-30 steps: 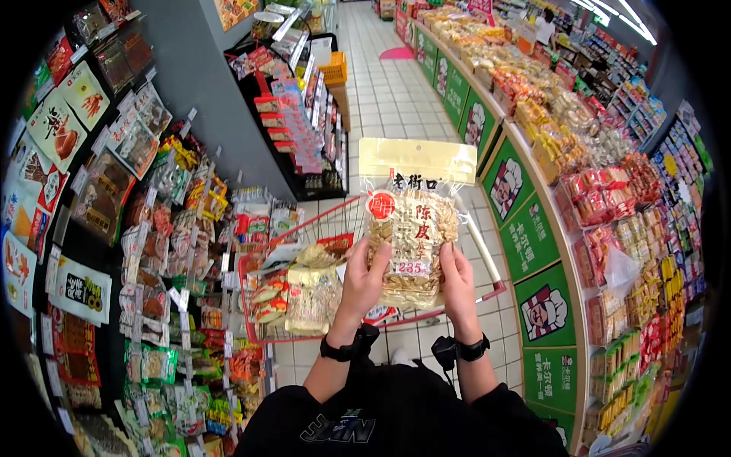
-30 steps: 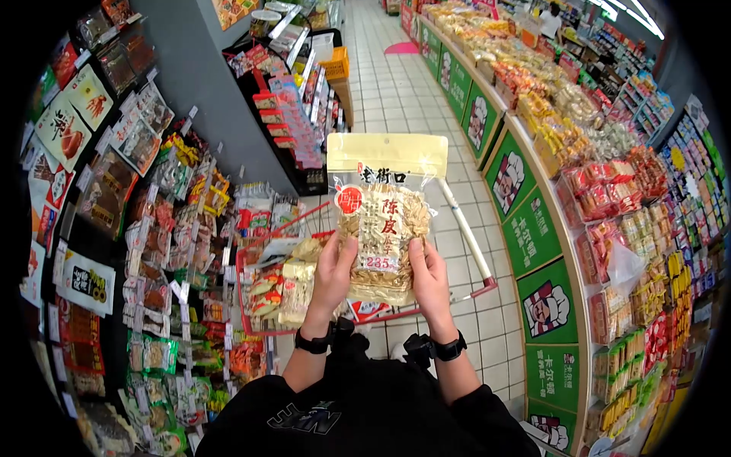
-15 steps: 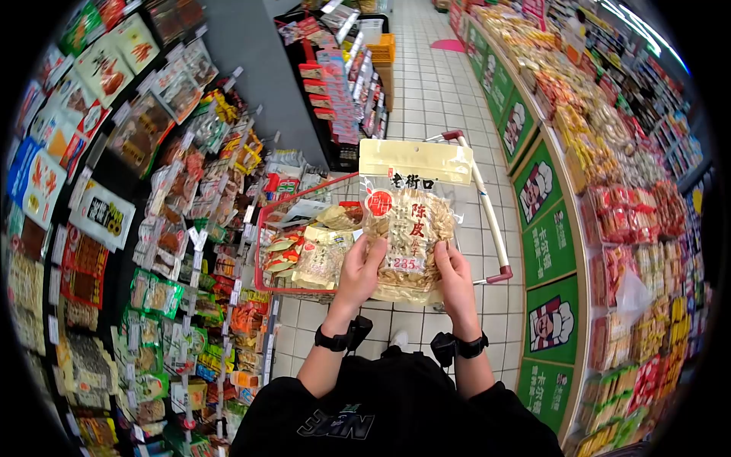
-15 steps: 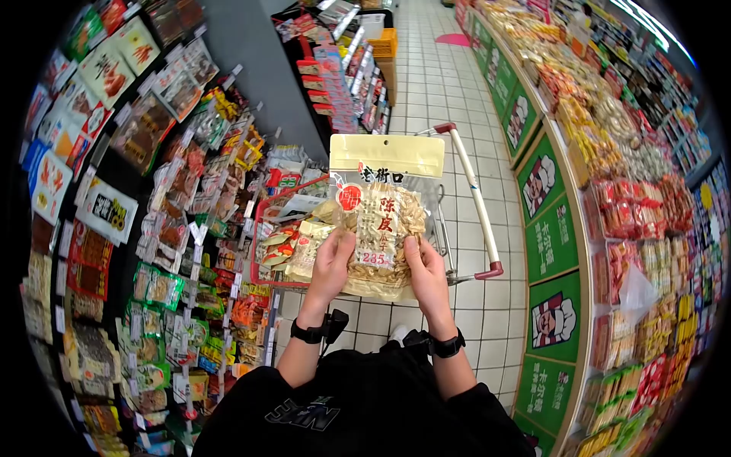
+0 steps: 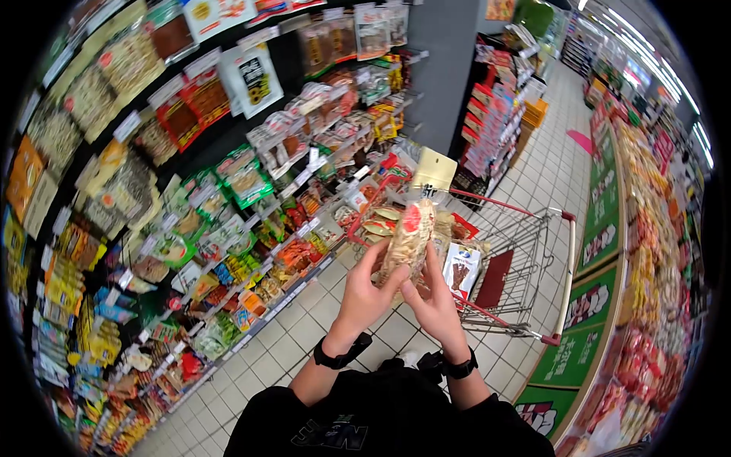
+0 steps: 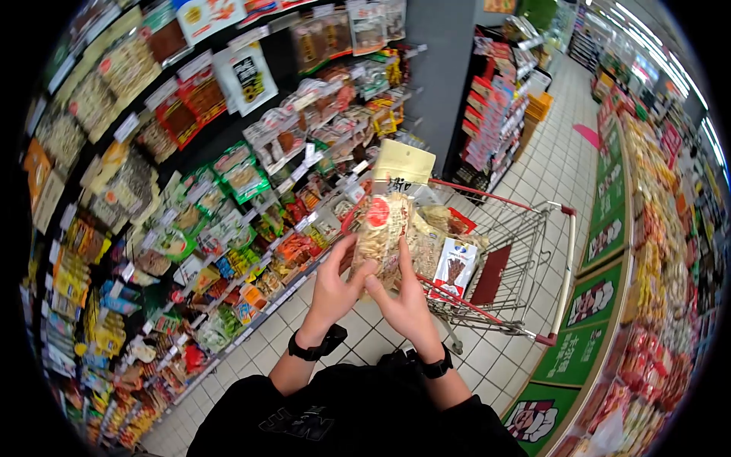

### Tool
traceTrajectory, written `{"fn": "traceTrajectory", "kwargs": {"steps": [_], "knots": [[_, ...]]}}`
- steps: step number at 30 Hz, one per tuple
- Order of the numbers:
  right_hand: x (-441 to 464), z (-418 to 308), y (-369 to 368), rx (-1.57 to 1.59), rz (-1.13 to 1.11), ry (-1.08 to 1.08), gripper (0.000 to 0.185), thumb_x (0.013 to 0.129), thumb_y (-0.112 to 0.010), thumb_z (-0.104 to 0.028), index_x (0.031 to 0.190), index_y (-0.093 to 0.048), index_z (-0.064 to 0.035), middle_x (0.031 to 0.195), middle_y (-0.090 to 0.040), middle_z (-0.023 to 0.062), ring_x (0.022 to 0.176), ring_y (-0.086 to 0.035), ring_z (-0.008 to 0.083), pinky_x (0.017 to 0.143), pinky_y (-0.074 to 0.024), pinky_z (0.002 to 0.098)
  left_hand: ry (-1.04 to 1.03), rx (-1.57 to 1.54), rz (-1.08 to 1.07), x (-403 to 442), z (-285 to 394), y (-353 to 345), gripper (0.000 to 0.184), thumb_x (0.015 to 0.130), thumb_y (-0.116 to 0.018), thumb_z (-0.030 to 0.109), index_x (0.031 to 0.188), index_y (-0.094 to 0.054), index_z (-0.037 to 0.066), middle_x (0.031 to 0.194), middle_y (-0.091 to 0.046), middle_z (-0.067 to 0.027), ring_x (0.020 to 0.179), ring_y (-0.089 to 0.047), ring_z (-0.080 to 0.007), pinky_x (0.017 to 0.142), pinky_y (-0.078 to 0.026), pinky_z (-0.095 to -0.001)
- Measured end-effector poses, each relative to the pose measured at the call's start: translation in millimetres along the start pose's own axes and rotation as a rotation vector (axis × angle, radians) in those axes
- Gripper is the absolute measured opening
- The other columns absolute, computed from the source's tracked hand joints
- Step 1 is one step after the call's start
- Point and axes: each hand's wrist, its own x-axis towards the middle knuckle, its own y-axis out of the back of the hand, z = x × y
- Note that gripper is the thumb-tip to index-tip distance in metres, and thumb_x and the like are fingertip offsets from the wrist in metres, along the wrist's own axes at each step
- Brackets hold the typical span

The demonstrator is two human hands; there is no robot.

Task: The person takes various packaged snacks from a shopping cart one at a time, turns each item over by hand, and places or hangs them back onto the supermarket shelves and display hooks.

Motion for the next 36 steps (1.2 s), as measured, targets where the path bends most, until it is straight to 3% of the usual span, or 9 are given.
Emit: {"fn": "traceTrajectory", "kwargs": {"steps": [2, 3, 6, 10, 18, 24, 28, 29, 36], "knots": [[-4, 2, -30, 0.273, -0.051, 0.001, 0.086, 0.090, -0.066, -0.023, 0.149, -0.009, 0.0042, 0.145, -0.036, 0.0226, 0.132, -0.040, 0.0241, 0.101, -0.0425, 0.0333, -0.285, 0.411, -0.011, -22, 16, 23, 0.056, 0.084, -0.070, 0.016, 0.131, -0.047, -0.004, 0.120, -0.059, -0.0198, 0.109, -0.059, -0.0318, 0.092, -0.047, -0.0381], [-7, 2, -45, 0.292, -0.057, 0.041, 0.075, 0.091, -0.066, -0.021, 0.146, -0.021, 0.0047, 0.138, -0.044, 0.0196, 0.126, -0.046, 0.0211, 0.096, -0.0454, 0.0306, -0.316, 0.514, -0.003, -33, 18, 34, 0.066, 0.077, -0.073, 0.016, 0.135, -0.047, -0.001, 0.129, -0.053, -0.0199, 0.116, -0.051, -0.0352, 0.099, -0.041, -0.0406], [-22, -16, -76, 0.338, -0.083, -0.281, 0.060, 0.093, -0.064, -0.020, 0.138, -0.034, 0.0036, 0.127, -0.054, 0.0131, 0.113, -0.054, 0.0171, 0.090, -0.0478, 0.0290, -0.389, 0.794, 0.013, -65, 38, 58, 0.069, 0.075, -0.074, 0.017, 0.136, -0.047, 0.002, 0.135, -0.049, -0.0151, 0.121, -0.045, -0.0315, 0.103, -0.034, -0.0400], [-36, -19, -108, 0.647, -0.078, -0.198, 0.045, 0.094, -0.062, -0.022, 0.128, -0.046, 0.0019, 0.116, -0.059, 0.0080, 0.099, -0.059, 0.0126, 0.085, -0.0478, 0.0269, -0.427, 0.834, 0.017, -106, 57, 84, 0.064, 0.076, -0.072, 0.019, 0.134, -0.051, 0.003, 0.143, -0.043, -0.0123, 0.123, -0.042, -0.0313, 0.105, -0.029, -0.0441], [-64, -21, -157, 0.664, -0.110, -0.272, 0.041, 0.091, -0.065, -0.019, 0.123, -0.050, 0.0011, 0.113, -0.062, 0.0092, 0.101, -0.060, 0.0144, 0.086, -0.0478, 0.0293, -0.457, 0.759, 0.079, -157, 62, 154, 0.048, 0.081, -0.069, 0.012, 0.126, -0.057, 0.003, 0.137, -0.051, -0.0130, 0.126, -0.044, -0.0326, 0.109, -0.028, -0.0474], [-76, -37, -178, 0.823, -0.391, -0.204, 0.050, 0.092, -0.060, -0.016, 0.134, -0.042, 0.0028, 0.128, -0.056, 0.0130, 0.115, -0.056, 0.0220, 0.098, -0.0438, 0.0360, -0.445, 0.639, 0.490, -190, 80, 195, 0.055, 0.077, -0.073, 0.008, 0.127, -0.051, -0.002, 0.129, -0.054, -0.0202, 0.123, -0.049, -0.0329, 0.104, -0.038, -0.0427], [-77, -37, -193, 0.921, -0.507, -0.194, 0.052, 0.092, -0.058, -0.015, 0.136, -0.039, 0.0030, 0.131, -0.053, 0.0135, 0.119, -0.053, 0.0230, 0.102, -0.0413, 0.0371, -0.259, 0.178, 0.378, -211, 80, 211, 0.050, 0.087, -0.066, 0.013, 0.129, -0.047, -0.005, 0.125, -0.056, -0.0156, 0.116, -0.053, -0.0210, 0.097, -0.042, -0.0319], [-78, -39, -197, 0.932, -0.541, -0.197, 0.052, 0.092, -0.059, -0.015, 0.137, -0.038, 0.0029, 0.131, -0.054, 0.0132, 0.119, -0.053, 0.0228, 0.102, -0.0414, 0.0370, -0.163, 0.172, 0.350, -219, 86, 214, 0.046, 0.089, -0.066, 0.016, 0.126, -0.049, -0.006, 0.112, -0.062, -0.0121, 0.102, -0.057, -0.0147, 0.089, -0.045, -0.0283], [-87, -47, -216, 0.945, -0.664, -0.215, 0.053, 0.092, -0.058, -0.015, 0.138, -0.038, 0.0018, 0.133, -0.052, 0.0130, 0.119, -0.053, 0.0226, 0.101, -0.0422, 0.0367, -0.151, 0.096, 0.374, -254, 84, 226, 0.043, 0.091, -0.064, 0.018, 0.124, -0.050, -0.005, 0.108, -0.062, -0.0086, 0.097, -0.057, -0.0122, 0.085, -0.045, -0.0268]]}}
